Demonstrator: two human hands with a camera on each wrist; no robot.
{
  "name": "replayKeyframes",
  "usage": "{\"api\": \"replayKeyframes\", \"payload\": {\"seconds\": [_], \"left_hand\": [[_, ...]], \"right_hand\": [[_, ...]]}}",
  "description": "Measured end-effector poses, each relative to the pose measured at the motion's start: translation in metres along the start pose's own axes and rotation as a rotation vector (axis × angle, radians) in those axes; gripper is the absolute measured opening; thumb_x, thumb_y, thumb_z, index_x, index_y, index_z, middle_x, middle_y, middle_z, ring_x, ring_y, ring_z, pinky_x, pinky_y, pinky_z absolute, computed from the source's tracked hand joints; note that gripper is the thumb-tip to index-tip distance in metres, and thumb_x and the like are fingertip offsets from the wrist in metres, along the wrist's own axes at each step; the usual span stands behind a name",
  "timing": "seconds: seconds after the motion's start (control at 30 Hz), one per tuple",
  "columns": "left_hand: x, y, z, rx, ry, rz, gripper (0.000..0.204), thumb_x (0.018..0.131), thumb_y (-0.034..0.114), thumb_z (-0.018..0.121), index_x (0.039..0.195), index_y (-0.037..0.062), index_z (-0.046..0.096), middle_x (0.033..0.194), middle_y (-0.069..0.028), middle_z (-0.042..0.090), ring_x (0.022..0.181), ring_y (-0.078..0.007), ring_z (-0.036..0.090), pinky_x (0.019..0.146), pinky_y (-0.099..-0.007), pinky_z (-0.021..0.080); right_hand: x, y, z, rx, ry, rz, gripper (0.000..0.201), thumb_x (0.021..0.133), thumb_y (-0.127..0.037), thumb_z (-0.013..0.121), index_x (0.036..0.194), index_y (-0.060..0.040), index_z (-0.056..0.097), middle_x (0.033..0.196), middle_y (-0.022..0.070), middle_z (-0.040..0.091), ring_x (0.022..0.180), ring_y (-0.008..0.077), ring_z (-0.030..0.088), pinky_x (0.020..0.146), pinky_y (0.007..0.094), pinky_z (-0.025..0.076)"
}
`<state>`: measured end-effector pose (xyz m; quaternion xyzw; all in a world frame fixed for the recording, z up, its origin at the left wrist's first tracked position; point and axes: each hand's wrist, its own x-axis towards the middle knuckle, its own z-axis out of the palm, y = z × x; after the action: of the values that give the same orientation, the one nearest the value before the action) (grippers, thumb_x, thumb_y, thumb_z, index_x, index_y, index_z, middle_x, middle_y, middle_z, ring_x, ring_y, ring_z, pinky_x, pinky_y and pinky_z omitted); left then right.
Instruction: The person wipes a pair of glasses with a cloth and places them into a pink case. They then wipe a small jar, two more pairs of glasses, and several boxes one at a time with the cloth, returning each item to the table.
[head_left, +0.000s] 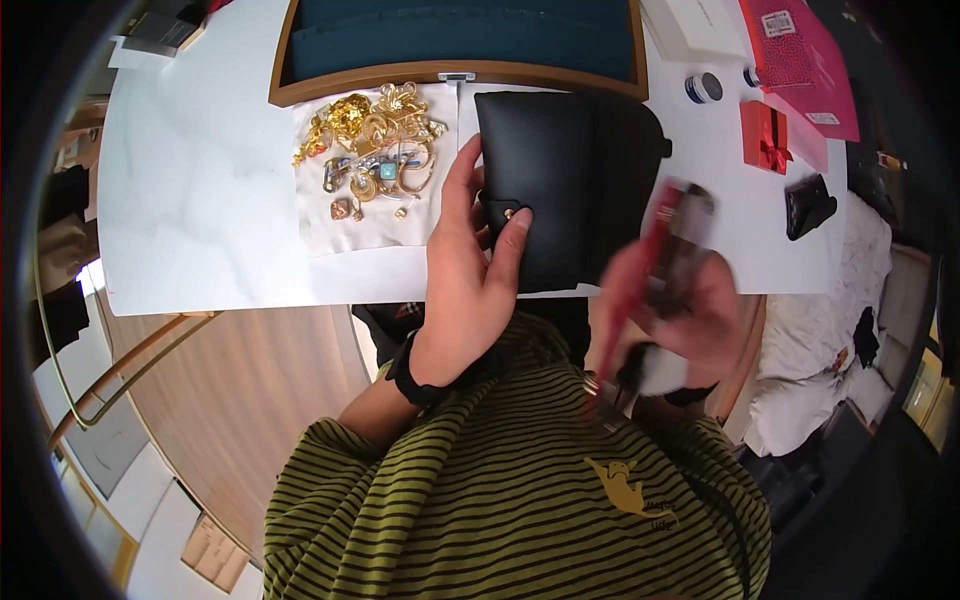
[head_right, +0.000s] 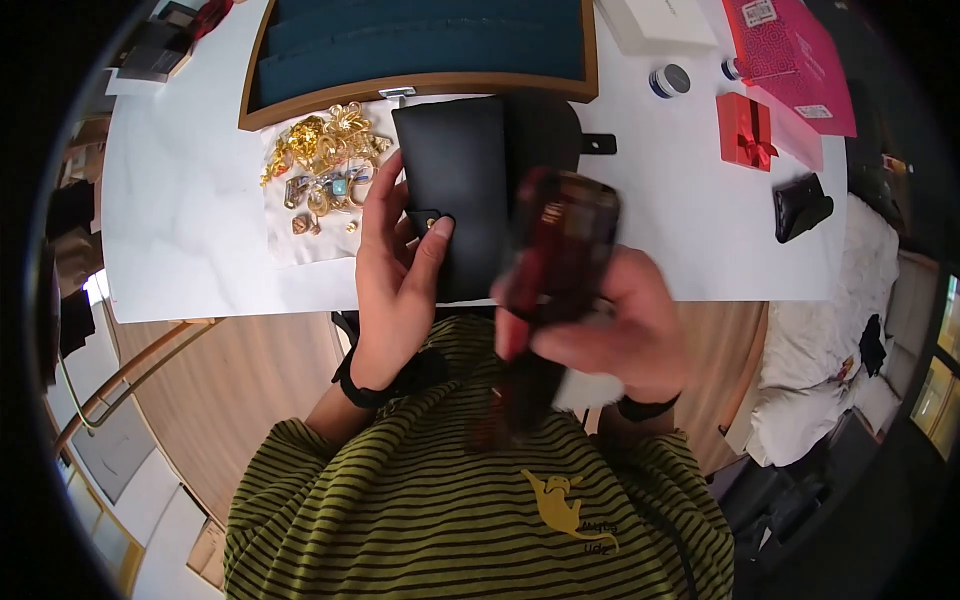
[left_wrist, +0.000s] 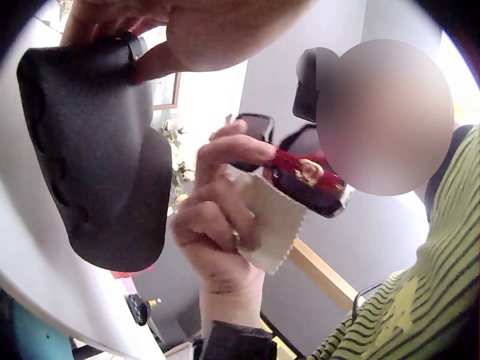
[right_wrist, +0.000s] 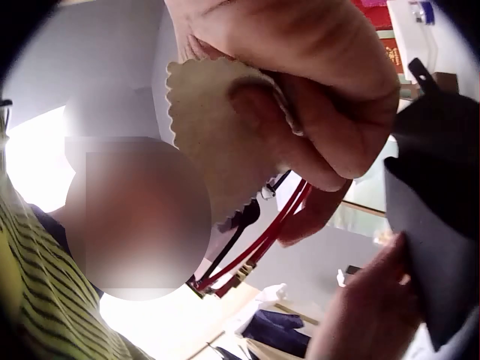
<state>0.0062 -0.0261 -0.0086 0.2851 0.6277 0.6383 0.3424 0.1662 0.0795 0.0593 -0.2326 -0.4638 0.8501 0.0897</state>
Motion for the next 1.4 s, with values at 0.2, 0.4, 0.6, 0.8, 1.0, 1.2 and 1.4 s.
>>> {"api": "replayKeyframes", "payload": {"seconds": [0.2, 0.4, 0.6, 0.8, 1.0, 1.2, 1.4], "left_hand": [[-0.005, 0.008, -0.007, -0.072, -0.015, -0.021, 0.059, 0.092, 0.0, 0.05, 0.144, 0.0019, 0.025, 0.138, -0.0153, 0.041, 0.119, -0.0182, 0.047, 0.097, -0.0289, 0.039], [-0.001, 0.008, -0.009, -0.178, -0.058, -0.06, 0.058, 0.093, 0.003, 0.049, 0.145, 0.0012, 0.024, 0.141, -0.0157, 0.038, 0.124, -0.019, 0.043, 0.1, -0.0299, 0.036], [-0.002, 0.012, -0.012, -0.087, -0.148, -0.069, 0.06, 0.092, 0.003, 0.05, 0.146, 0.0008, 0.023, 0.144, -0.0155, 0.036, 0.128, -0.0198, 0.04, 0.103, -0.0309, 0.033], [-0.001, 0.012, -0.008, -0.182, -0.131, -0.07, 0.058, 0.092, 0.002, 0.048, 0.145, 0.0009, 0.023, 0.137, -0.0133, 0.042, 0.116, -0.0151, 0.045, 0.097, -0.0269, 0.036], [-0.004, 0.007, 0.001, -0.234, -0.208, -0.081, 0.057, 0.093, -0.001, 0.044, 0.145, 0.0001, 0.021, 0.136, -0.0146, 0.042, 0.114, -0.0139, 0.047, 0.096, -0.0253, 0.037], [-0.001, 0.007, 0.004, -0.361, -0.173, -0.129, 0.058, 0.092, -0.003, 0.041, 0.146, 0.0009, 0.019, 0.14, -0.0148, 0.039, 0.126, -0.0187, 0.041, 0.104, -0.0288, 0.031], [0.001, 0.006, 0.003, -0.596, -0.055, -0.254, 0.052, 0.095, 0.002, 0.04, 0.144, -0.0002, 0.023, 0.135, -0.0127, 0.044, 0.123, -0.0176, 0.044, 0.104, -0.0293, 0.033]], "right_hand": [[0.018, 0.01, -0.02, -0.278, 0.374, -0.141, 0.025, 0.086, -0.008, 0.063, 0.108, 0.0031, 0.06, 0.089, 0.0047, 0.066, 0.081, 0.0092, 0.059, 0.075, 0.0244, 0.047], [0.025, 0.009, -0.017, -0.689, 0.584, -0.207, 0.025, 0.083, -0.01, 0.069, 0.103, 0.0023, 0.06, 0.085, 0.0048, 0.067, 0.073, 0.005, 0.055, 0.068, 0.0205, 0.043], [0.026, -0.003, -0.013, -0.763, 0.644, -0.2, 0.026, 0.08, -0.01, 0.071, 0.1, 0.0032, 0.06, 0.076, 0.0047, 0.067, 0.067, 0.0059, 0.055, 0.061, 0.0205, 0.044], [0.027, 0.002, -0.007, -0.975, 0.618, -0.17, 0.032, 0.075, -0.012, 0.075, 0.098, 0.004, 0.059, 0.076, 0.0119, 0.067, 0.068, 0.0144, 0.064, 0.061, 0.0267, 0.047], [0.039, 0.017, 0.005, -0.791, 0.552, -0.144, 0.033, 0.071, -0.008, 0.072, 0.099, 0.0026, 0.058, 0.076, 0.0133, 0.068, 0.067, 0.0232, 0.067, 0.062, 0.03, 0.05], [0.037, 0.011, 0.013, -1.31, 0.417, -0.281, 0.035, 0.081, -0.013, 0.065, 0.11, 0.0018, 0.053, 0.064, 0.0189, 0.059, 0.061, 0.0367, 0.06, 0.056, 0.0439, 0.046], [0.023, -0.005, 0.026, -1.111, 0.448, -0.245, 0.028, 0.082, -0.011, 0.067, 0.107, -0.0006, 0.058, 0.073, 0.0107, 0.062, 0.059, 0.0303, 0.06, 0.054, 0.0352, 0.047]]}}
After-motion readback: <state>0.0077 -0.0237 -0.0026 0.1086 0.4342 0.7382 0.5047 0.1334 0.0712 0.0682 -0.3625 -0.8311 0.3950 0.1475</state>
